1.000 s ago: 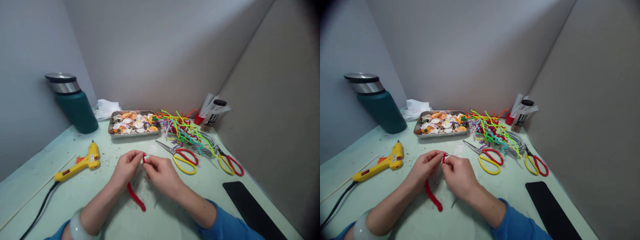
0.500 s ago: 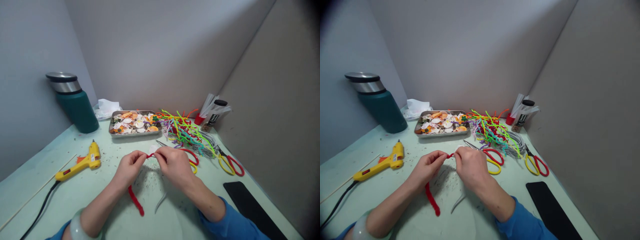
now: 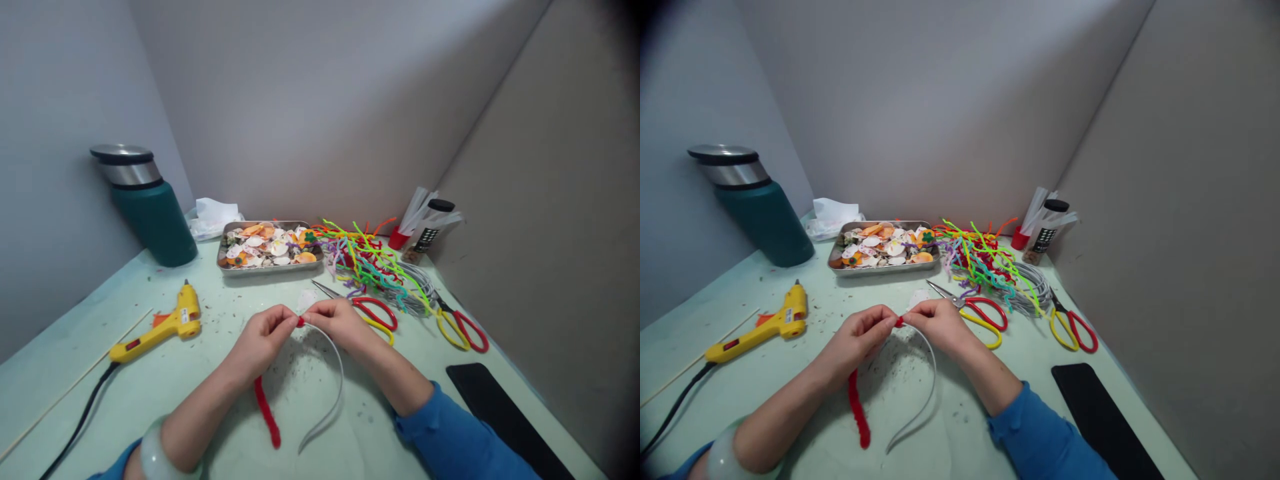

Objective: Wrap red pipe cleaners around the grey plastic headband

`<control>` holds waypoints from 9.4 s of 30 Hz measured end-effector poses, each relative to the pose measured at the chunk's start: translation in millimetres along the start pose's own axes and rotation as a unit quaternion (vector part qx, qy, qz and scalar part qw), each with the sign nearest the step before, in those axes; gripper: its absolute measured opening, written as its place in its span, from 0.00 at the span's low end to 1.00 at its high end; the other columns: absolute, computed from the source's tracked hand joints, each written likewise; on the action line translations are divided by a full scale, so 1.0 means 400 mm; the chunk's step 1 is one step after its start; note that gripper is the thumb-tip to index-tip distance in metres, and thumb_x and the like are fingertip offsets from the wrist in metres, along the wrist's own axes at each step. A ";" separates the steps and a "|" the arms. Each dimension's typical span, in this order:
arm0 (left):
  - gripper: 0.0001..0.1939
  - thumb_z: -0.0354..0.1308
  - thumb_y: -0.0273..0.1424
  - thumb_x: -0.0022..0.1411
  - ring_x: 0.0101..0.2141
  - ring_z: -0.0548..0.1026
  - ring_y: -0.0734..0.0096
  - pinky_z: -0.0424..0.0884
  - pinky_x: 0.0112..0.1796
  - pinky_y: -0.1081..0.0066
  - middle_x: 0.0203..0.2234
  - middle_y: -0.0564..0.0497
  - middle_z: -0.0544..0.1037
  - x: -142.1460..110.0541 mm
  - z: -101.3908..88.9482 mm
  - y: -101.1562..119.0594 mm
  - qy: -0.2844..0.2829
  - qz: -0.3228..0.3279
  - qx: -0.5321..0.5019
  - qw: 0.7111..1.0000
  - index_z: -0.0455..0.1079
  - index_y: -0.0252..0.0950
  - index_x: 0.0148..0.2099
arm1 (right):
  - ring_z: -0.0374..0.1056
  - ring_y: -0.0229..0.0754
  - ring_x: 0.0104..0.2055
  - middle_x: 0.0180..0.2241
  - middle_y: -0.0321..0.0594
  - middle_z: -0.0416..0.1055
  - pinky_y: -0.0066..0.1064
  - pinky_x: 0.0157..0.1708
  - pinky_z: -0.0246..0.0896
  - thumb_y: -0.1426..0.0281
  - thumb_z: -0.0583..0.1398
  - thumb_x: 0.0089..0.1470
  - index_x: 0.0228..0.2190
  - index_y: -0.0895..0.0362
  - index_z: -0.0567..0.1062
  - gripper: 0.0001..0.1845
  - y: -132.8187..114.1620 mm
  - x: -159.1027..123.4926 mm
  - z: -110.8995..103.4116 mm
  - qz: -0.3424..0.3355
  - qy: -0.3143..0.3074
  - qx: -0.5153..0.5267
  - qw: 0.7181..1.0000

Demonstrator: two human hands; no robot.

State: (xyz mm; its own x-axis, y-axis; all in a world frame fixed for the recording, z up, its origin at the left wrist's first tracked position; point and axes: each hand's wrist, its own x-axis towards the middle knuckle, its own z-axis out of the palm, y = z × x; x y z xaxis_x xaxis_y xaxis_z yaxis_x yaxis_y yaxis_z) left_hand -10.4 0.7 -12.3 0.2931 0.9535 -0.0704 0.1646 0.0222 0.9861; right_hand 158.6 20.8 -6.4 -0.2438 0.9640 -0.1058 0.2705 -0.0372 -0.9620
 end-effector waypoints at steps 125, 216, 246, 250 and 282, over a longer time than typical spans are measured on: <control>0.10 0.51 0.37 0.59 0.22 0.60 0.74 0.55 0.24 0.74 0.20 0.58 0.64 0.003 -0.005 -0.005 0.090 0.048 0.102 0.990 0.67 0.37 0.37 | 0.64 0.35 0.24 0.25 0.37 0.68 0.26 0.21 0.59 0.61 0.62 0.47 0.29 0.59 0.72 0.13 0.031 0.009 0.032 0.096 -0.024 0.250 0.963; 0.15 0.57 0.40 0.58 0.14 0.41 0.85 0.39 0.13 0.81 0.14 0.64 0.49 0.007 -0.013 0.011 0.017 -0.104 -0.236 0.966 0.57 0.38 0.29 | 0.55 0.34 0.24 0.21 0.33 0.63 0.26 0.25 0.49 0.65 0.60 0.50 0.25 0.59 0.74 0.10 0.018 -0.009 0.036 -0.099 0.086 0.065 0.989; 0.09 0.56 0.29 0.58 0.15 0.59 0.81 0.61 0.15 0.77 0.19 0.57 0.65 0.024 -0.021 -0.013 0.066 -0.107 -0.297 0.947 0.68 0.31 0.41 | 0.39 0.27 0.14 0.12 0.21 0.46 0.22 0.13 0.30 0.60 0.65 0.41 0.26 0.57 0.68 0.16 0.043 0.021 0.005 0.030 0.169 0.308 0.936; 0.14 0.54 0.38 0.60 0.13 0.52 0.82 0.53 0.11 0.79 0.17 0.60 0.60 0.016 -0.011 -0.009 0.057 -0.113 -0.266 0.956 0.66 0.34 0.43 | 0.39 0.27 0.14 0.12 0.22 0.47 0.23 0.14 0.31 0.60 0.65 0.43 0.25 0.57 0.69 0.14 0.038 0.016 0.013 0.021 0.155 0.273 0.949; 0.12 0.60 0.37 0.52 0.13 0.47 0.84 0.41 0.14 0.80 0.14 0.63 0.54 0.004 0.001 0.016 0.047 -0.110 -0.165 0.979 0.69 0.36 0.37 | 0.43 0.27 0.14 0.15 0.25 0.56 0.22 0.13 0.35 0.60 0.63 0.47 0.30 0.57 0.70 0.14 0.034 -0.012 0.059 -0.001 0.003 0.244 0.970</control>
State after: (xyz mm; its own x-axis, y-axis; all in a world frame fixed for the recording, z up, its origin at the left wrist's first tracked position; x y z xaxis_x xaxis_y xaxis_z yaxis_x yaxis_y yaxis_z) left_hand -8.6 2.2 -6.0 0.1944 0.9377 -0.2881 -0.1041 0.3118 0.9444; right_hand 141.4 9.6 -24.8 -0.2388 0.9656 -0.1029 -0.2027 -0.1532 -0.9672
